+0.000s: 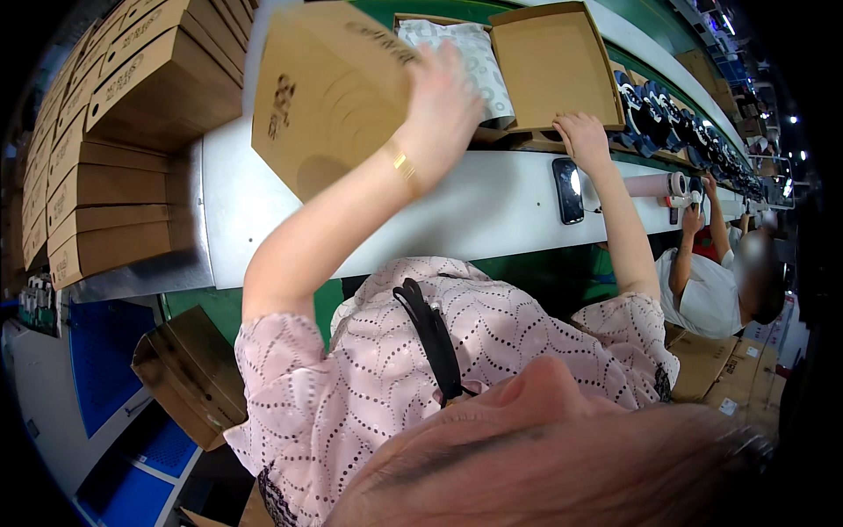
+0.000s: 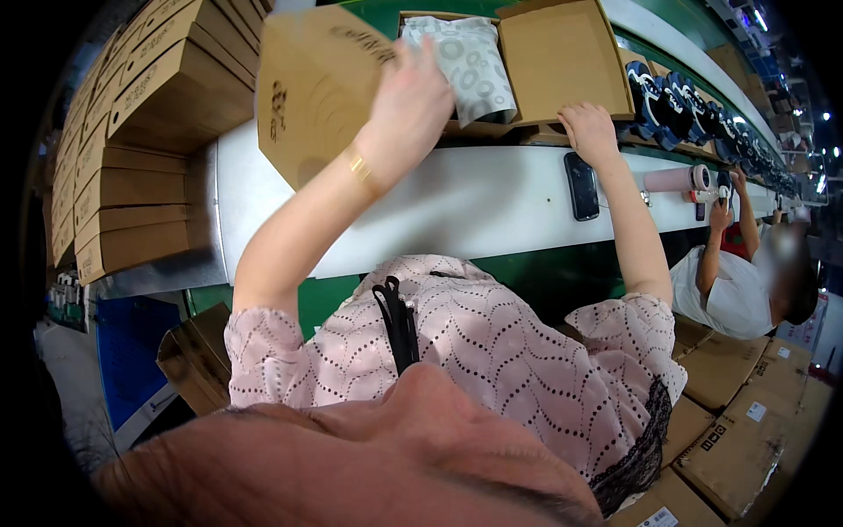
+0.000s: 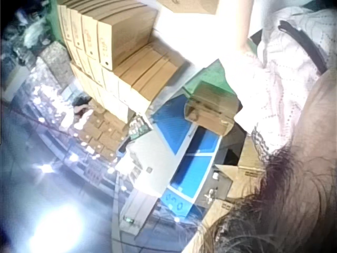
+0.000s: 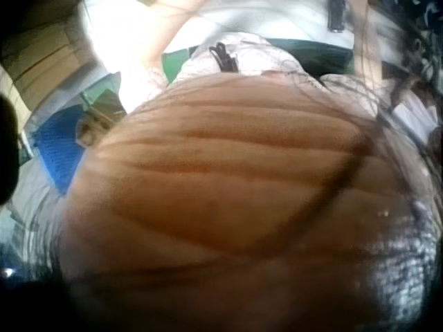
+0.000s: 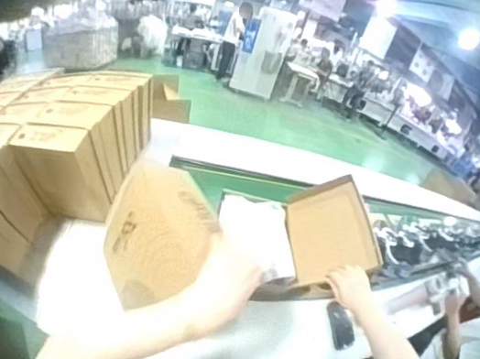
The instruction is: The person unpacks blue and white sneakers from cardboard boxes, removes them from plastic wrapping, and places them on a table. The person then repacks the shoes into boxes with tissue paper and closes the boxes.
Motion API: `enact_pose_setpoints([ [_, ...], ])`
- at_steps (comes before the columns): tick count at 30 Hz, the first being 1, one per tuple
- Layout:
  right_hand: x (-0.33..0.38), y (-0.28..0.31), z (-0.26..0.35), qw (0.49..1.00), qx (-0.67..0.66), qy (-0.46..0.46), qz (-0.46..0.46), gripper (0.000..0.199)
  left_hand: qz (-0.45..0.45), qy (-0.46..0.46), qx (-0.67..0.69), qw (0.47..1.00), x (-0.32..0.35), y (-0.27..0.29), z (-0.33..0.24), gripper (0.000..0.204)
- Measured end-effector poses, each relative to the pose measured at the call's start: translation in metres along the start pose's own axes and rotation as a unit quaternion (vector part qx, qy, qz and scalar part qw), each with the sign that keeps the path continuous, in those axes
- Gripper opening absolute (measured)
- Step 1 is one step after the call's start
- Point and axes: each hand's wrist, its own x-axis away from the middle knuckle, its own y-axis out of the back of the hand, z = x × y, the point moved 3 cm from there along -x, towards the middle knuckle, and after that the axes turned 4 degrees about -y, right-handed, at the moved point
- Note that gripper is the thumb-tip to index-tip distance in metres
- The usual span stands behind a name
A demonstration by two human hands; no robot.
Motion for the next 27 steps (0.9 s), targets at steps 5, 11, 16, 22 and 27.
enact_pose_setpoints([
  [5, 0.008, 0.005, 0.001, 0.999, -0.025, 0.031, 0.022, 0.017, -0.200, -0.092, 0.223, 0.950, -0.042, 0.009, 0.027, 0.021],
  [11, 0.007, 0.014, 0.006, 0.999, -0.026, 0.020, 0.013, 0.015, -0.030, 0.264, 0.174, 0.948, 0.028, -0.190, 0.174, 0.070],
  [16, 0.000, 0.014, 0.026, 0.997, -0.082, 0.007, 0.016, 0.016, 0.119, 0.428, 0.477, 0.758, 0.125, -0.294, 0.221, 0.089],
  [22, -0.006, -0.014, 0.084, 0.986, -0.157, 0.026, 0.040, 0.013, 0.078, 0.548, 0.463, 0.693, 0.192, -0.273, 0.171, 0.086],
  [27, -0.023, -0.021, 0.109, 0.972, -0.219, 0.045, 0.076, 0.014, -0.027, 0.657, 0.450, 0.605, 0.229, -0.251, 0.158, 0.072],
])
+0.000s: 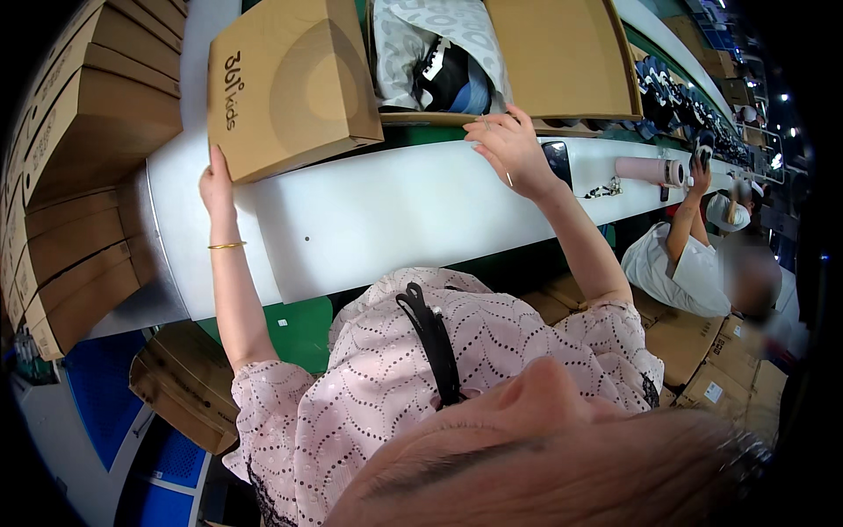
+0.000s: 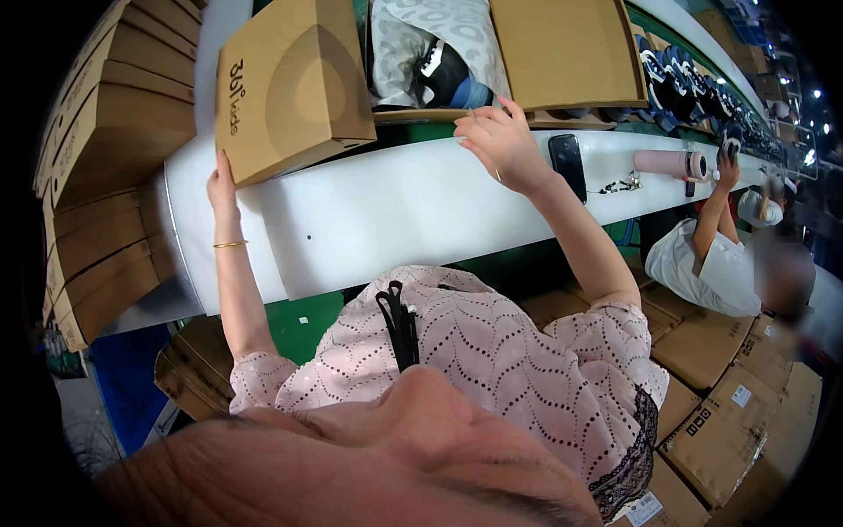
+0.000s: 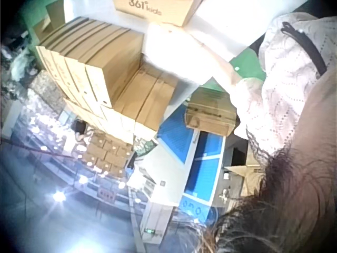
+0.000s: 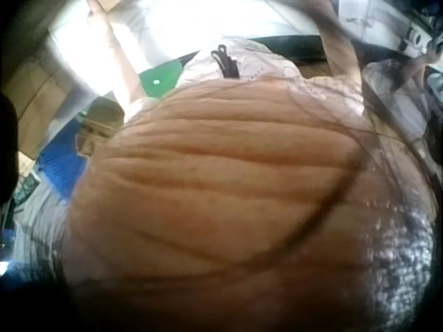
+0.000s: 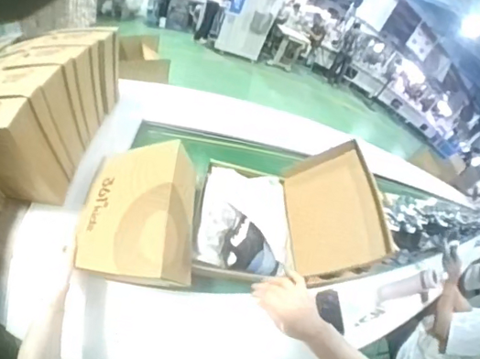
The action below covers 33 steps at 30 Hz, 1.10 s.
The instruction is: The person unpacks blue and white sneakers from cardboard boxes, removes them from plastic wrapping, and places them on a table. The person then repacks the shoes into boxes with tissue paper and closes the boxes.
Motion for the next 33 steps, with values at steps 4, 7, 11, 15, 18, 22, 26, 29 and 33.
enact_pose_setpoints([
  [4, -0.009, 0.007, 0.012, 0.999, -0.024, 0.032, 0.007, 0.017, -0.006, -0.108, 0.246, 0.963, -0.015, 0.050, -0.085, 0.049],
  [7, -0.011, 0.005, 0.023, 0.993, -0.106, 0.047, 0.023, 0.017, 0.001, -0.232, 0.281, 0.931, 0.024, 0.074, -0.181, 0.041],
  [11, -0.010, -0.021, 0.050, 0.988, -0.128, 0.083, 0.035, 0.018, 0.068, -0.418, 0.253, 0.870, 0.128, 0.027, -0.273, 0.047],
  [15, -0.007, -0.068, 0.079, 0.949, -0.270, 0.064, 0.149, 0.024, 0.349, -0.612, 0.105, 0.701, 0.212, -0.095, -0.279, 0.070],
  [18, -0.009, -0.031, 0.122, 0.959, -0.124, 0.168, 0.191, 0.026, 0.435, -0.614, -0.096, 0.652, 0.204, -0.147, -0.228, 0.065],
  [22, -0.024, 0.017, 0.114, 0.982, -0.111, 0.150, 0.009, 0.018, 0.401, -0.526, -0.045, 0.749, 0.153, -0.124, -0.206, 0.065],
  [26, -0.051, 0.063, 0.064, 0.937, -0.316, -0.035, -0.146, 0.021, 0.265, -0.560, -0.218, 0.754, 0.135, -0.109, -0.197, 0.065],
  [29, -0.069, 0.080, 0.056, 0.894, -0.392, -0.129, -0.175, 0.041, 0.181, -0.589, -0.312, 0.724, 0.160, -0.123, -0.195, 0.048],
  [33, -0.087, 0.054, -0.007, 0.867, -0.433, -0.214, -0.122, 0.045, 0.236, -0.618, -0.184, 0.727, 0.173, -0.135, -0.188, 0.028],
])
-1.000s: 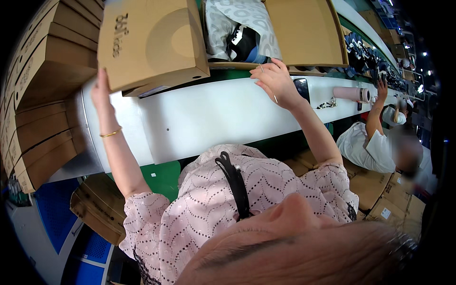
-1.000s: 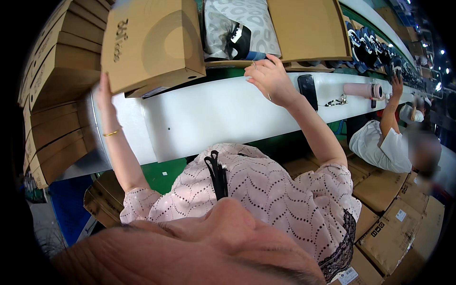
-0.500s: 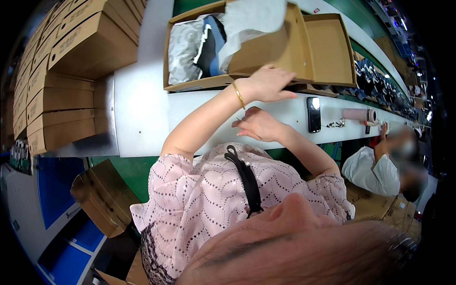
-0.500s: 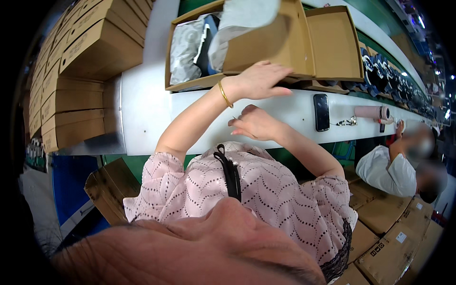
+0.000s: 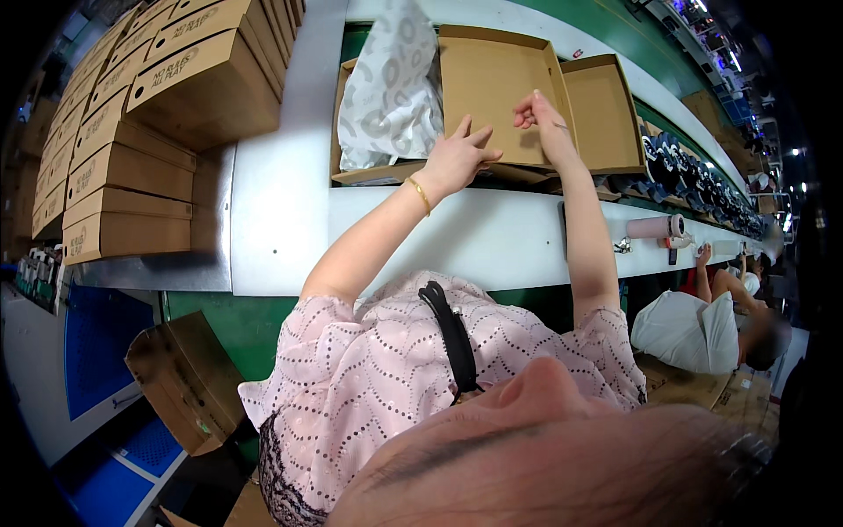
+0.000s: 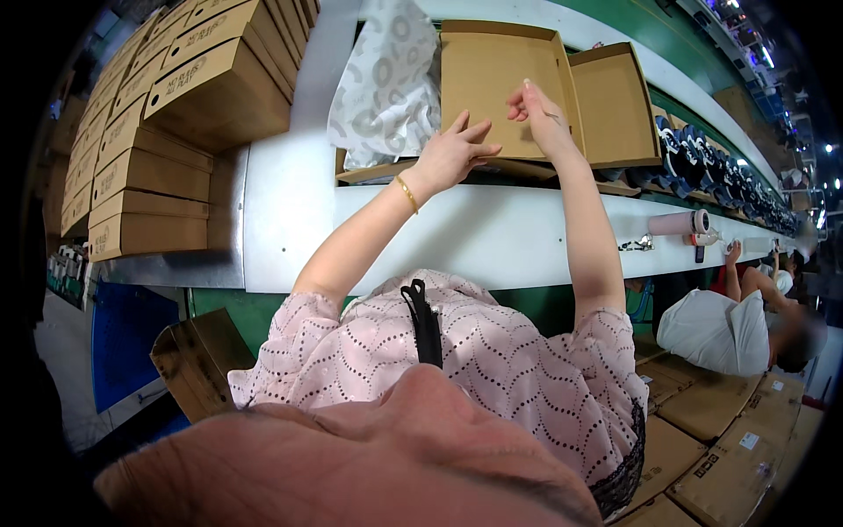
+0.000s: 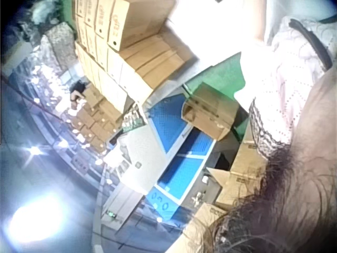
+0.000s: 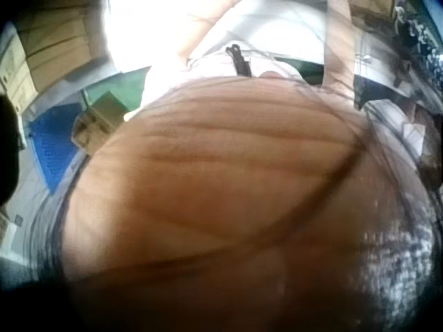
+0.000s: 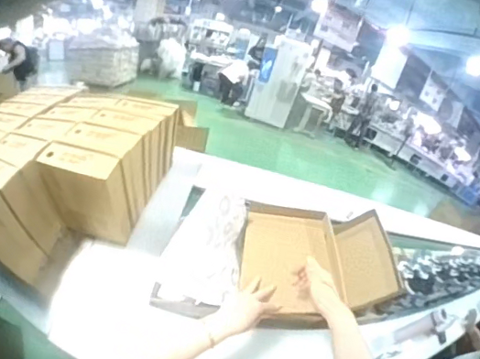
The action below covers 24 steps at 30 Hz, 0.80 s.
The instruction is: The person unpacks blue and white sneakers from cardboard boxes, removes them from plastic wrapping, and places them on a table. The person then repacks the shoes into boxes with tissue paper and closes the boxes.
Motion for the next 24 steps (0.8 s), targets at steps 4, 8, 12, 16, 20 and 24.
enact_pose_setpoints([
  [4, -0.009, 0.001, -0.050, 0.994, -0.023, -0.102, -0.010, 0.041, -0.013, -0.024, 0.006, 1.000, 0.005, -0.005, 0.003, 0.026],
  [8, -0.012, -0.002, -0.074, 0.995, 0.004, -0.099, -0.015, 0.030, -0.024, -0.026, -0.005, 0.999, 0.010, -0.010, 0.000, 0.024],
  [12, -0.005, -0.011, -0.064, 0.994, 0.073, -0.076, -0.022, 0.026, -0.037, -0.036, -0.004, 0.999, 0.010, -0.009, -0.001, 0.024],
  [16, -0.006, -0.003, -0.087, 0.992, 0.080, -0.100, -0.020, 0.028, 0.038, -0.015, 0.038, 0.998, 0.012, -0.011, -0.004, 0.028],
  [20, 0.007, 0.013, -0.083, 0.988, 0.052, -0.084, -0.120, 0.029, 0.023, -0.019, 0.058, 0.998, 0.026, -0.051, 0.015, 0.027],
  [24, 0.021, 0.038, -0.086, 0.986, 0.060, -0.051, -0.150, 0.030, 0.065, 0.015, 0.150, 0.986, 0.036, -0.079, 0.025, 0.032],
])
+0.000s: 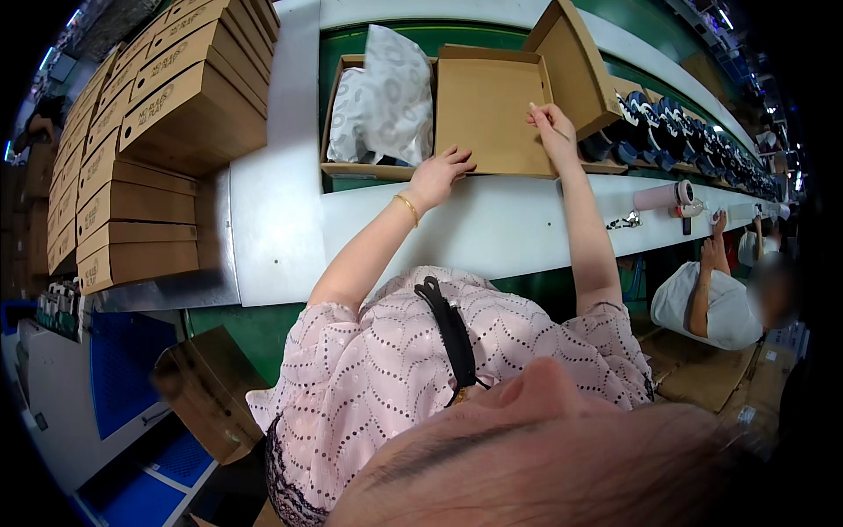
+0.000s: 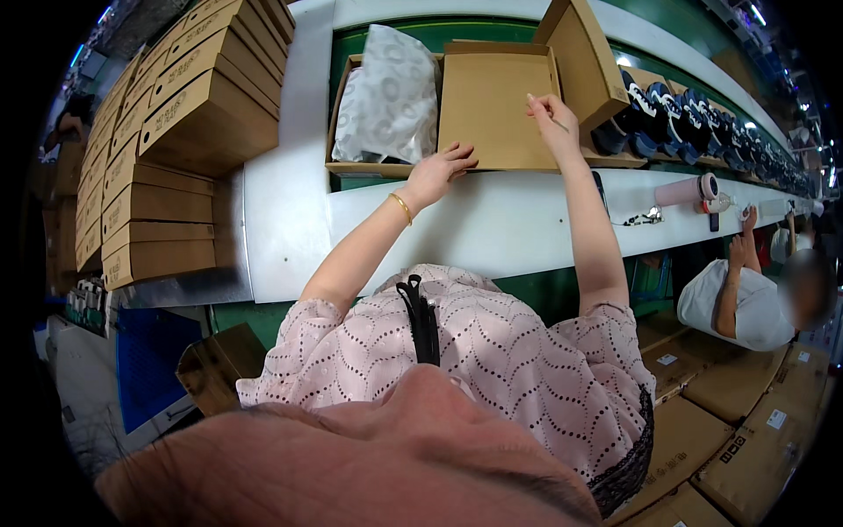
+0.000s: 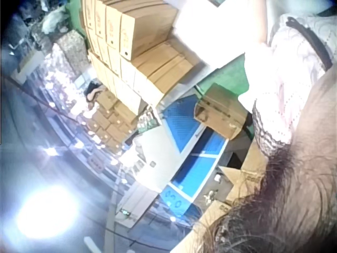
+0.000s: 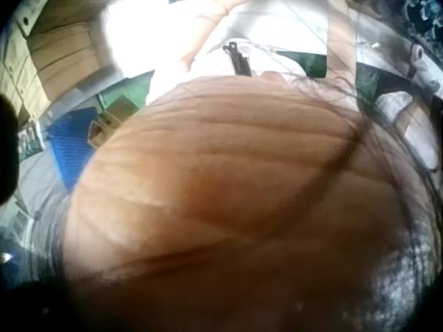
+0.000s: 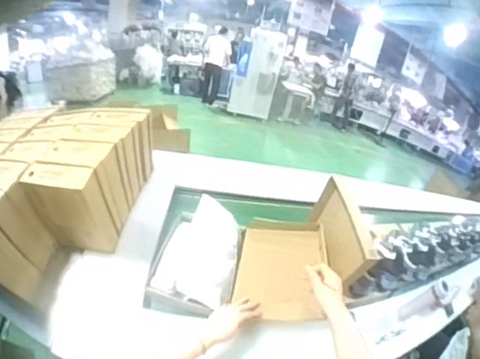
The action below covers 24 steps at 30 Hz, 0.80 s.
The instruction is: The person unpacks blue and white sneakers from cardboard boxes, removes them from plastic wrapping, and places them on a table. The person then repacks the shoes into boxes with tissue paper and closes the boxes.
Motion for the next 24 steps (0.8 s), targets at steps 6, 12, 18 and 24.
enact_pose_setpoints([
  [6, 0.020, -0.005, -0.033, 0.995, -0.059, -0.055, 0.053, 0.026, 0.000, -0.022, -0.129, 0.991, 0.014, -0.011, -0.010, 0.047],
  [12, 0.028, -0.030, -0.061, 0.993, -0.027, -0.073, 0.090, 0.024, -0.001, -0.020, -0.112, 0.993, 0.013, -0.010, -0.014, 0.048],
  [18, 0.017, -0.047, -0.061, 0.989, 0.063, -0.074, 0.113, 0.026, -0.001, -0.012, -0.095, 0.995, 0.012, -0.010, -0.009, 0.050],
  [24, 0.015, -0.050, -0.064, 0.982, 0.113, -0.088, 0.120, 0.029, -0.001, -0.003, -0.092, 0.996, 0.012, -0.011, -0.011, 0.053],
])
